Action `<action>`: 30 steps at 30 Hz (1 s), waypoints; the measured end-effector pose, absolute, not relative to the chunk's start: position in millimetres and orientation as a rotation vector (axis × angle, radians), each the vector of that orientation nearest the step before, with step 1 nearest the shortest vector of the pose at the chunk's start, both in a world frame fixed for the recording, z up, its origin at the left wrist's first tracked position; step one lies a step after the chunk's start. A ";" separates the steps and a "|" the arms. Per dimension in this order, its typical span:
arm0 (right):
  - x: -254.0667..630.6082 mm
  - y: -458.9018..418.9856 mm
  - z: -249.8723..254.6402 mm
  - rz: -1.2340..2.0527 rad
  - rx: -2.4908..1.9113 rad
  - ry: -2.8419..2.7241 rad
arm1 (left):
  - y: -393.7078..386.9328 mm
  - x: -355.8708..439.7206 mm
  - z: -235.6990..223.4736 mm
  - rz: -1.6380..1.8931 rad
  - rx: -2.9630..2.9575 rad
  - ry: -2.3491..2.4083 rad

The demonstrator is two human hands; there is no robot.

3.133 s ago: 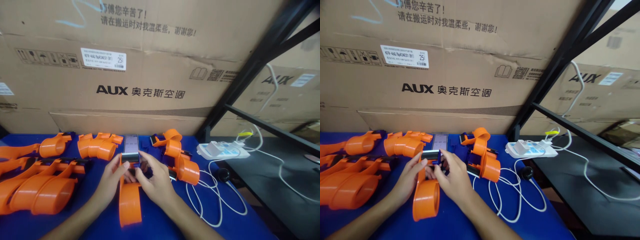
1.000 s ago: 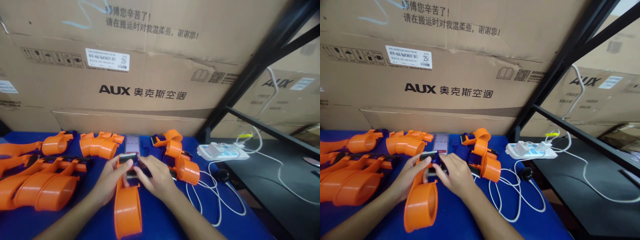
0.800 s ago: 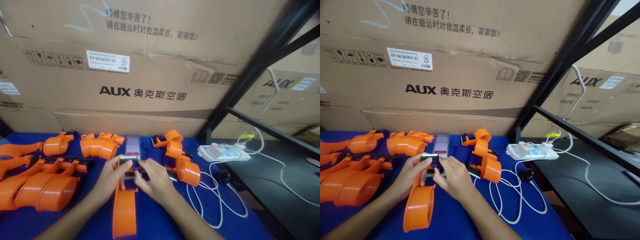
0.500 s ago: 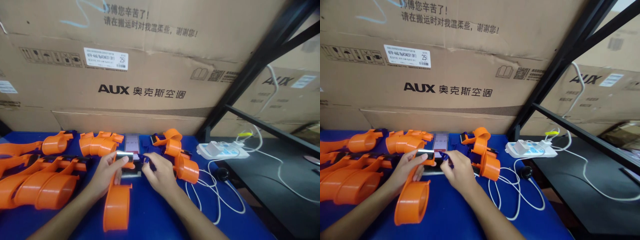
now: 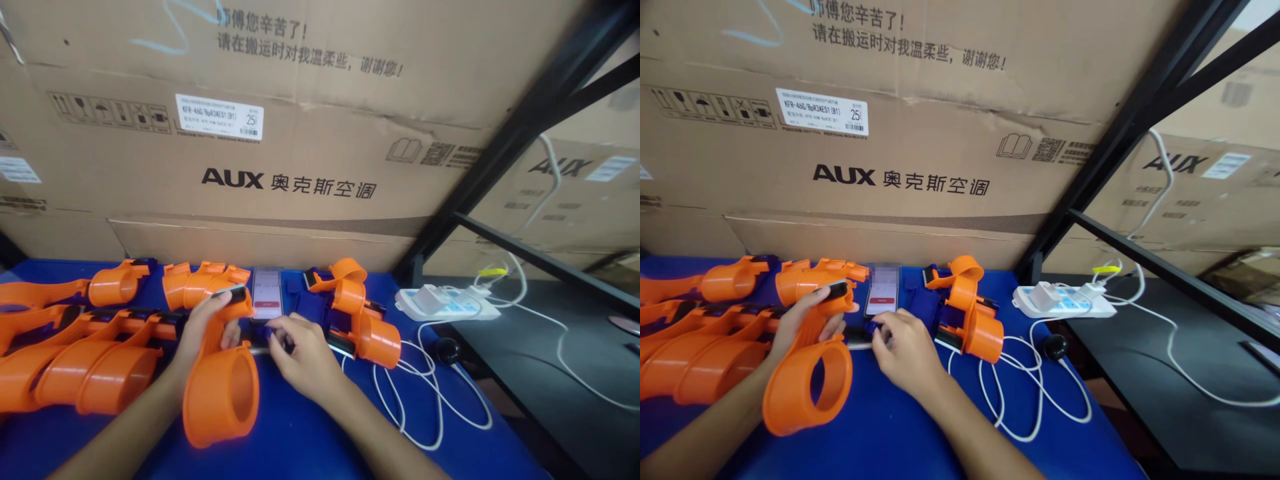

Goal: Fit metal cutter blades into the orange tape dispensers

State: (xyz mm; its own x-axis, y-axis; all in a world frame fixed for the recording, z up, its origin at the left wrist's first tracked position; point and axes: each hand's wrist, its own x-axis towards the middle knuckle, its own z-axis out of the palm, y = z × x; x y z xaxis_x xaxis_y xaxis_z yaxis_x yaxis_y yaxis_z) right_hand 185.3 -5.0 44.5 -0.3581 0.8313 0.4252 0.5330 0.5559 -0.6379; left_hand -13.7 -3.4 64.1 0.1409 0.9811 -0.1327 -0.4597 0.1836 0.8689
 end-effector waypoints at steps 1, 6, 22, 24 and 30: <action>181.3 -7.5 43.7 0.542 -1.072 -2.044 | -4.4 -13.5 66.2 1.205 0.741 0.851; 176.4 -5.6 44.6 0.489 -1.120 -1.964 | -3.9 -12.3 73.6 1.216 0.741 0.881; 213.5 25.8 53.1 0.132 -1.347 -1.817 | -3.2 -4.9 61.3 1.261 0.842 0.983; 209.8 17.8 57.1 0.209 -1.251 -1.822 | -3.8 -2.7 57.2 1.297 0.889 1.020; 196.6 -6.1 64.5 0.483 -0.839 -1.964 | -1.2 1.7 41.1 1.220 1.156 1.034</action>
